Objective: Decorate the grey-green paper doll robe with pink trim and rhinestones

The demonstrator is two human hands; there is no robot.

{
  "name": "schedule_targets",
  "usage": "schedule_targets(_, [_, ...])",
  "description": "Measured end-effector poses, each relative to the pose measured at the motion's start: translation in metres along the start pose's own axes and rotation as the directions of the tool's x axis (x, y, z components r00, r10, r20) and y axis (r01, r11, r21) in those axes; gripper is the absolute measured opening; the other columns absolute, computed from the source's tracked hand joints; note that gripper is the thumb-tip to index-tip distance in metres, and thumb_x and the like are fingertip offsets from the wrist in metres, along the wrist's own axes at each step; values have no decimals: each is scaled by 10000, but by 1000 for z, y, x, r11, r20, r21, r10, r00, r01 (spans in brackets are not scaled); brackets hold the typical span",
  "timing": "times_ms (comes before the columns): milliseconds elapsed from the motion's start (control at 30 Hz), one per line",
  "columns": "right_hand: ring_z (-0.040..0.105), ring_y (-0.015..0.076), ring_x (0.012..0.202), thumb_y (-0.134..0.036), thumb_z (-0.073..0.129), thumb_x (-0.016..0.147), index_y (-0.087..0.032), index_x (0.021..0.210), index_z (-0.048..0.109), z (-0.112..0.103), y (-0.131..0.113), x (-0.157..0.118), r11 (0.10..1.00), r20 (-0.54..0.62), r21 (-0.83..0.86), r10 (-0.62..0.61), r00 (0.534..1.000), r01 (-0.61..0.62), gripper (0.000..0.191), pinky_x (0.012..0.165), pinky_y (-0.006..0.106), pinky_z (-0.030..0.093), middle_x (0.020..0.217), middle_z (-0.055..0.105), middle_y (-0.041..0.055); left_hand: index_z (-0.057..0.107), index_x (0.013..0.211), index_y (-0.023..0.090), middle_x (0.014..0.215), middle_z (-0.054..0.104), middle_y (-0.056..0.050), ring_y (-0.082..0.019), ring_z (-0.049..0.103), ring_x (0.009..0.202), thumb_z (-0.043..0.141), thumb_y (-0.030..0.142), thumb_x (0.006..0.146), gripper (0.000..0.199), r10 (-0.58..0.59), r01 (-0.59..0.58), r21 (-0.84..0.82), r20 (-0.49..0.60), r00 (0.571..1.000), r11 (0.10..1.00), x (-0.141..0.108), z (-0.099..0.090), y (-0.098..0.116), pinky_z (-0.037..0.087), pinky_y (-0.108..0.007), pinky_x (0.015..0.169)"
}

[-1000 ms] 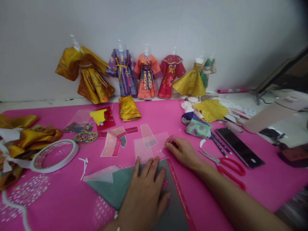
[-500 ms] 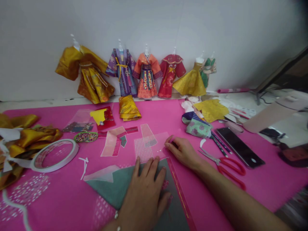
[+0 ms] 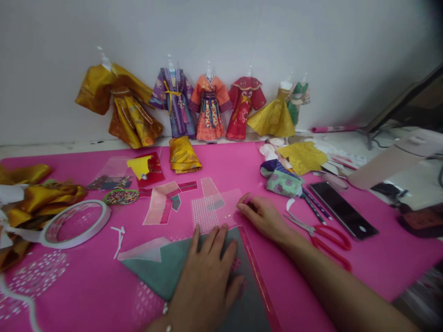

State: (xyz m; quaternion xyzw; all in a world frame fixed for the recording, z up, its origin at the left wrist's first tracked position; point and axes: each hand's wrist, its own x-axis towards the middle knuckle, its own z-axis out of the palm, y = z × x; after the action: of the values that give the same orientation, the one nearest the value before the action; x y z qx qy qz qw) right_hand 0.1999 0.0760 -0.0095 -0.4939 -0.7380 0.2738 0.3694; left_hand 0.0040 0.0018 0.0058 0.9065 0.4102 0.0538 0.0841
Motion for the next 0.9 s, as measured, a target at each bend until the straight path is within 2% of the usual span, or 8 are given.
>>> schedule_targets(200, [519,137,648,-256,495,895,-179,802,558,-5,-2,-3,1000,-32,12,-21,999,21,136,622,242,417,727,587,11,518,1263,194,1413,416,-180,-349,369,1295,539,378,834,468,-1,1,7,3,1000,1000,2,1,-1,202,-668,1029])
schedule_targets(400, [524,135,670,-250,491,900,-178,813,564,-11,-15,-6,999,-49,9,-40,998,40,135,635,241,413,735,584,7,530,1247,183,1397,432,-190,-353,370,1294,541,371,831,457,-8,8,16,3,1000,1000,2,-1,1,205,-661,1031])
schedule_targets(700, [512,123,636,-243,477,907,-177,779,550,-20,-39,-6,997,65,-18,-67,996,69,162,595,230,391,685,557,-8,520,1248,180,1377,455,-181,-349,385,1281,533,367,841,447,7,-7,13,-51,999,1000,0,0,1,200,-648,1039])
schedule_targets(900, [506,120,620,-248,488,898,-178,775,542,-17,-33,-26,999,82,47,-19,996,15,152,587,227,386,678,556,-14,513,1266,185,1378,454,-181,-348,379,1286,543,347,833,463,1,-1,9,-33,999,1000,0,-1,3,189,-642,1045])
